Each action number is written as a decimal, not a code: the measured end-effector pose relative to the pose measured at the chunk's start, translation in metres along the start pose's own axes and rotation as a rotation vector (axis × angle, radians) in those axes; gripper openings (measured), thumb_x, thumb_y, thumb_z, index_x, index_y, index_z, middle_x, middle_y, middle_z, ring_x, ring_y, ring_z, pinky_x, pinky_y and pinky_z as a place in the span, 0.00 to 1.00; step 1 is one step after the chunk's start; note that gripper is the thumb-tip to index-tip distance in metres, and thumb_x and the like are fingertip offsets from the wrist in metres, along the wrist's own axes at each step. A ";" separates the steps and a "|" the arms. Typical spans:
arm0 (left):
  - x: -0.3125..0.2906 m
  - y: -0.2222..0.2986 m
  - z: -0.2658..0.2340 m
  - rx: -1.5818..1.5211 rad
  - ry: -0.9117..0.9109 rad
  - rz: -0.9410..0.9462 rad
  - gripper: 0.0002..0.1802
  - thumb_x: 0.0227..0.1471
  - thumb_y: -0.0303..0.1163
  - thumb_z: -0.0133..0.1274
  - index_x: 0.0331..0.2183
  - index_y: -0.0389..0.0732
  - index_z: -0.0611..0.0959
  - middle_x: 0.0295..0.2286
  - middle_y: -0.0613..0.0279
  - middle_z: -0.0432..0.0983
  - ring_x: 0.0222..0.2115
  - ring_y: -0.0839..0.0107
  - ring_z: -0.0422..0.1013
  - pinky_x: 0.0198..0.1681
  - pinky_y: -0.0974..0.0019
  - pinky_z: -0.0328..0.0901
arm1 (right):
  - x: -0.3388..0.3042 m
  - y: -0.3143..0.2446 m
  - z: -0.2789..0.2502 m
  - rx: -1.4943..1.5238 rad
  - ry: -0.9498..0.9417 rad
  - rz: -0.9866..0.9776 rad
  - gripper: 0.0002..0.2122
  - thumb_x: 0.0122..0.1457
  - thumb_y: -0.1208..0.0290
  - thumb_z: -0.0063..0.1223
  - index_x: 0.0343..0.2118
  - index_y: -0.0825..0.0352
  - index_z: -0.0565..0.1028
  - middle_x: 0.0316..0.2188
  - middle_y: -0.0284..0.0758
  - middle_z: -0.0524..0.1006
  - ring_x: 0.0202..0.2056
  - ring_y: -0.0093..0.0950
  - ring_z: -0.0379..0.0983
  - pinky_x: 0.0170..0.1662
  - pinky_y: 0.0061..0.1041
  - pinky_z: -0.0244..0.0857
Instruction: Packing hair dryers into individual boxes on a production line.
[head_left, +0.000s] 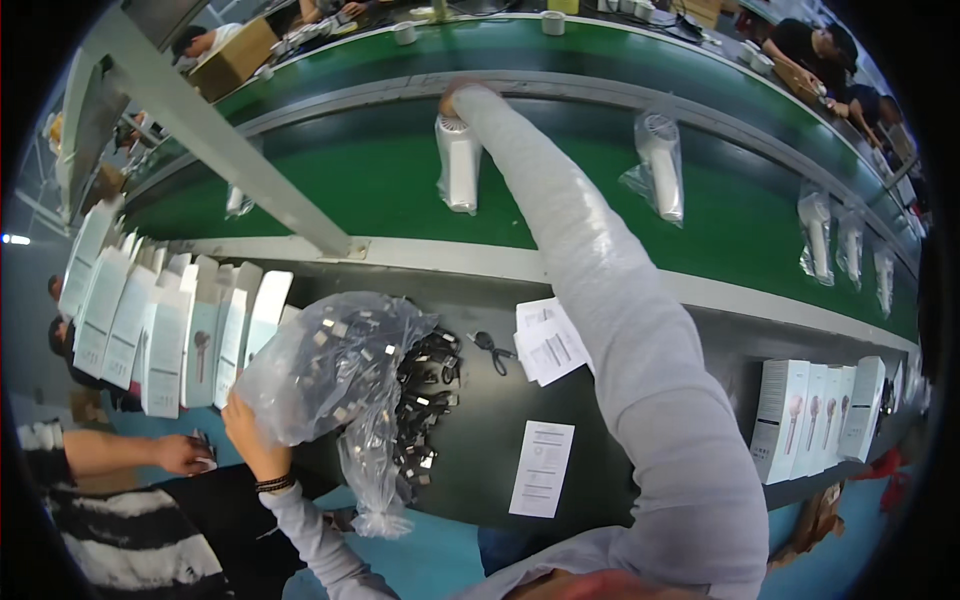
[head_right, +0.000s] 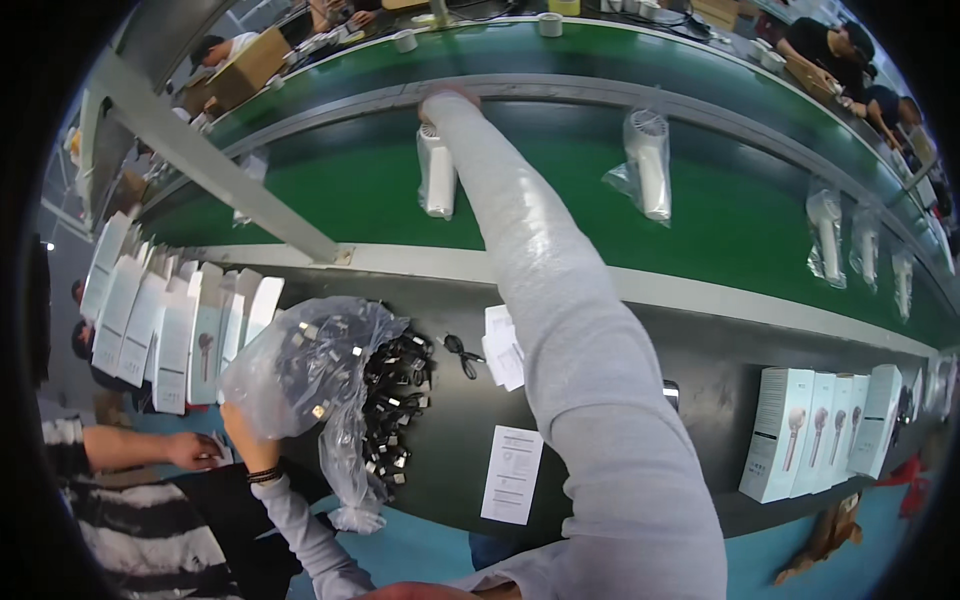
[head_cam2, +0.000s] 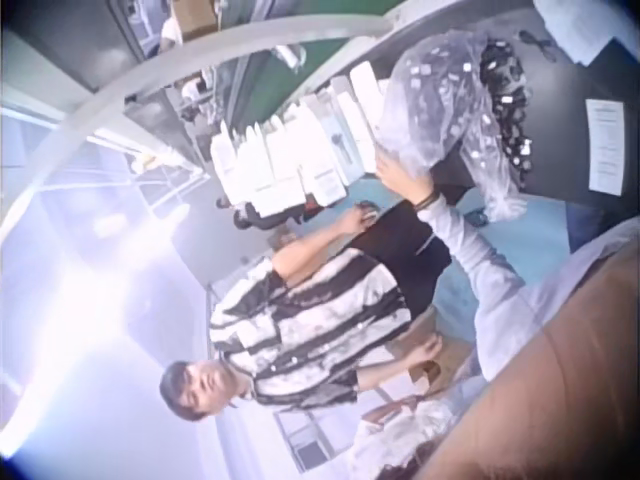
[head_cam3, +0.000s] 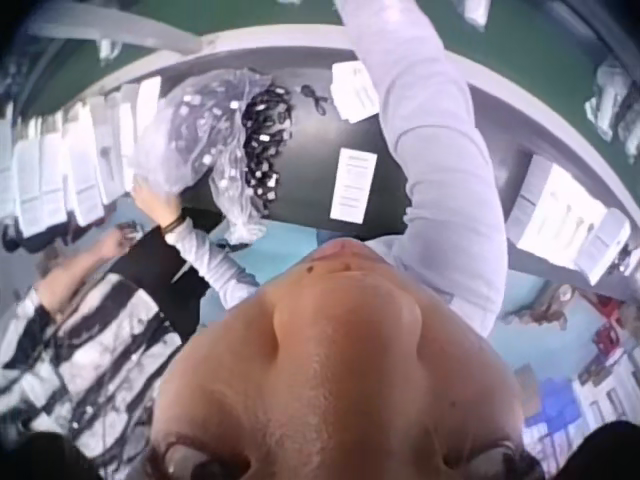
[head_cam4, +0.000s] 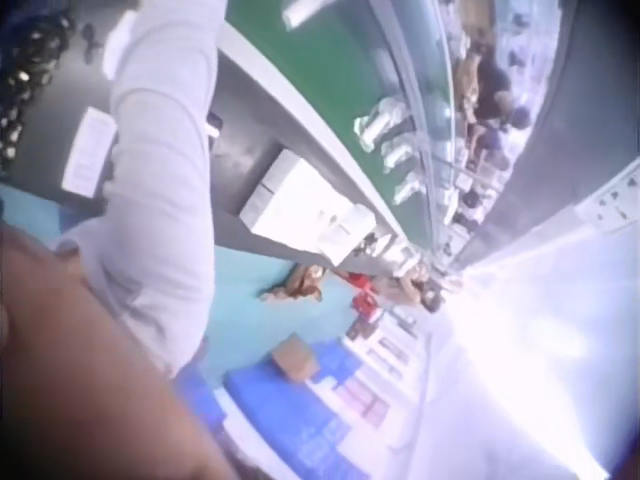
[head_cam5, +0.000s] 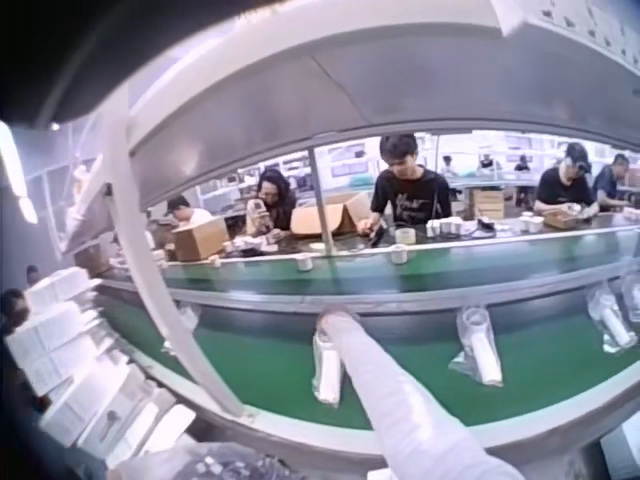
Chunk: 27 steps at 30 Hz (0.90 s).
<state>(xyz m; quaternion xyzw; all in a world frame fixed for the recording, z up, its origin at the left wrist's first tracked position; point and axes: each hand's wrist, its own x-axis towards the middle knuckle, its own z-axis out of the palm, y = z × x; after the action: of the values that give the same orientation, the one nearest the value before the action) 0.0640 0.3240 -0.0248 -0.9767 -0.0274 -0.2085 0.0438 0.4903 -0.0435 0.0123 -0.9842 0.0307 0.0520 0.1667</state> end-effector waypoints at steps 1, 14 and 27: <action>0.009 0.004 0.004 -0.050 0.044 -0.014 0.29 0.41 0.37 0.54 0.47 0.36 0.70 0.46 0.51 0.66 0.42 0.49 0.62 0.44 0.55 0.57 | 0.024 0.013 0.000 -0.111 -0.002 -0.051 0.20 0.47 0.59 0.52 0.43 0.63 0.75 0.46 0.38 0.73 0.47 0.35 0.70 0.48 0.33 0.65; -0.030 0.021 -0.076 -0.181 0.217 -0.320 0.44 0.38 0.28 0.59 0.56 0.38 0.58 0.47 0.43 0.60 0.48 0.47 0.58 0.51 0.56 0.55 | -0.099 0.064 -0.060 1.485 0.467 -0.252 0.15 0.57 0.59 0.41 0.21 0.66 0.69 0.19 0.33 0.68 0.21 0.24 0.64 0.22 0.32 0.61; -0.138 0.118 -0.167 -1.057 0.091 -0.091 0.43 0.30 0.29 0.68 0.47 0.36 0.60 0.42 0.57 0.62 0.42 0.67 0.63 0.45 0.65 0.60 | -0.443 0.189 -0.141 0.961 0.404 -0.571 0.15 0.55 0.74 0.49 0.13 0.63 0.61 0.17 0.25 0.63 0.20 0.13 0.61 0.25 0.15 0.56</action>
<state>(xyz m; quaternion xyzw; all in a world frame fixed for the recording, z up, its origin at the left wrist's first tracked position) -0.1209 0.1855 0.0615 -0.8533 0.0411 -0.2377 -0.4623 0.0486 -0.2496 0.1328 -0.7580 -0.1841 -0.2027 0.5920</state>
